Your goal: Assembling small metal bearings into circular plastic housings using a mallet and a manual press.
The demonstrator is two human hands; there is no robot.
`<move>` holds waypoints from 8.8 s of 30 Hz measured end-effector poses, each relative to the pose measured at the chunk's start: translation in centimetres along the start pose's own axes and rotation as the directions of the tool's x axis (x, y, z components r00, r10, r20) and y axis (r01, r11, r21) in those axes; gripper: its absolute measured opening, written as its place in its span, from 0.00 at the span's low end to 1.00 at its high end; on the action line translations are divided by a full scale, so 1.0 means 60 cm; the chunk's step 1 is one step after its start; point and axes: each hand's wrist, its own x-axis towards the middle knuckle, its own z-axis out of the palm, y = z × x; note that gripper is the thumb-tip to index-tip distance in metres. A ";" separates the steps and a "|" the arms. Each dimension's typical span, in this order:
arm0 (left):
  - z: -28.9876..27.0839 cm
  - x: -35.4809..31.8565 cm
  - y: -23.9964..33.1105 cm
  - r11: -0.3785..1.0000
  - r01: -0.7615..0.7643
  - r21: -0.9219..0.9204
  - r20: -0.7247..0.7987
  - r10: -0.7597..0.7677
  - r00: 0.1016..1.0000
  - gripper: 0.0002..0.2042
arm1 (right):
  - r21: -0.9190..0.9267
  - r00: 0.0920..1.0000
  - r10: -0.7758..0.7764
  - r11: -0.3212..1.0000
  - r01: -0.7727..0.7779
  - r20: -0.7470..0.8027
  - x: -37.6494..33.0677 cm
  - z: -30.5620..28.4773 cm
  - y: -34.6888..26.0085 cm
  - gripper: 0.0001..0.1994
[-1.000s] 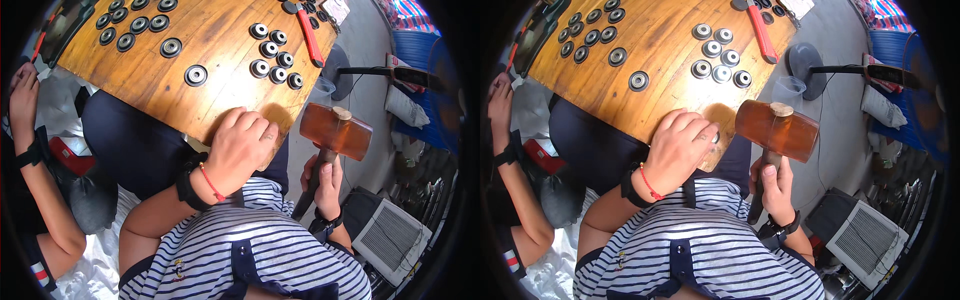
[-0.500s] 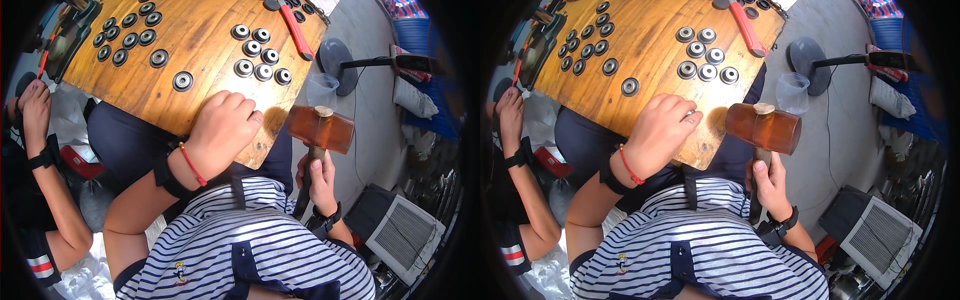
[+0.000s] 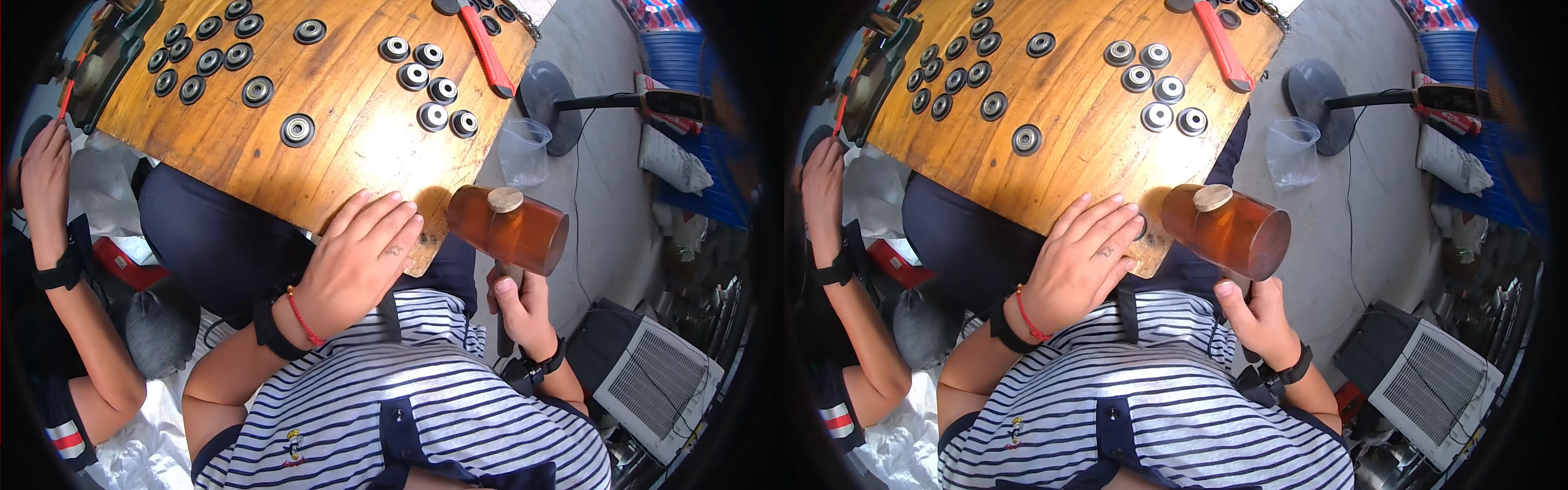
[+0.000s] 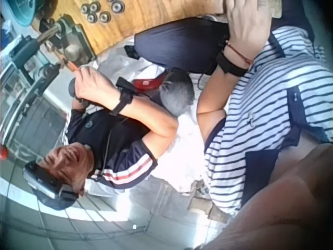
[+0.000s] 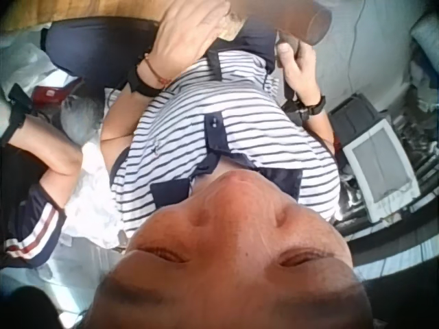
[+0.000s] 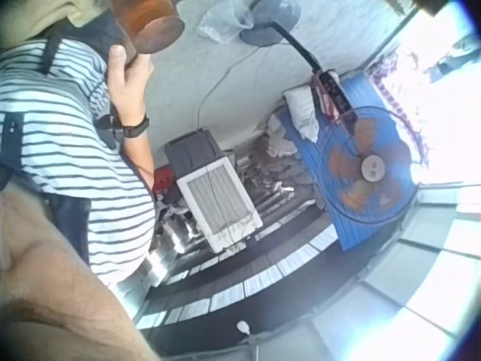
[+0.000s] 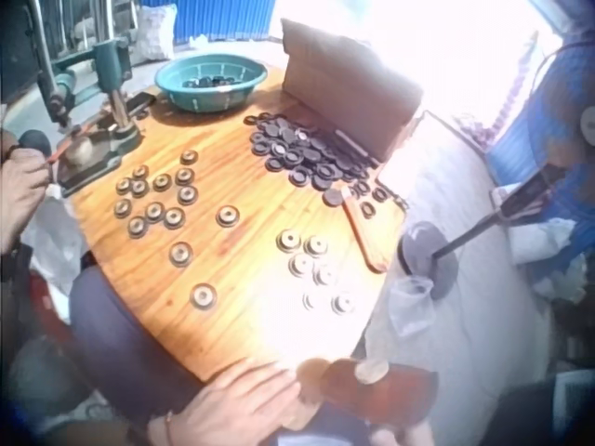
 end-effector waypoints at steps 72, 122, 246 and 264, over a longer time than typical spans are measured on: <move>0.021 0.001 -0.005 0.984 0.155 -0.088 -0.251 -0.172 0.953 0.36 | 0.107 0.986 0.121 0.988 -0.108 -0.115 0.045 0.023 -0.097 0.25; -0.012 0.044 -0.014 0.989 0.116 0.089 -0.181 -0.098 0.979 0.15 | 0.278 0.965 0.169 0.955 -0.109 -0.203 0.026 0.022 -0.052 0.29; 0.047 -0.005 -0.008 0.993 0.115 0.015 -0.319 -0.104 0.942 0.42 | -0.580 0.991 0.071 0.815 0.007 0.111 0.059 0.018 -0.084 0.09; 0.008 0.013 0.013 0.992 0.126 -0.013 -0.139 -0.127 0.982 0.31 | 0.237 0.964 0.185 0.962 -0.138 -0.191 0.035 0.026 -0.036 0.23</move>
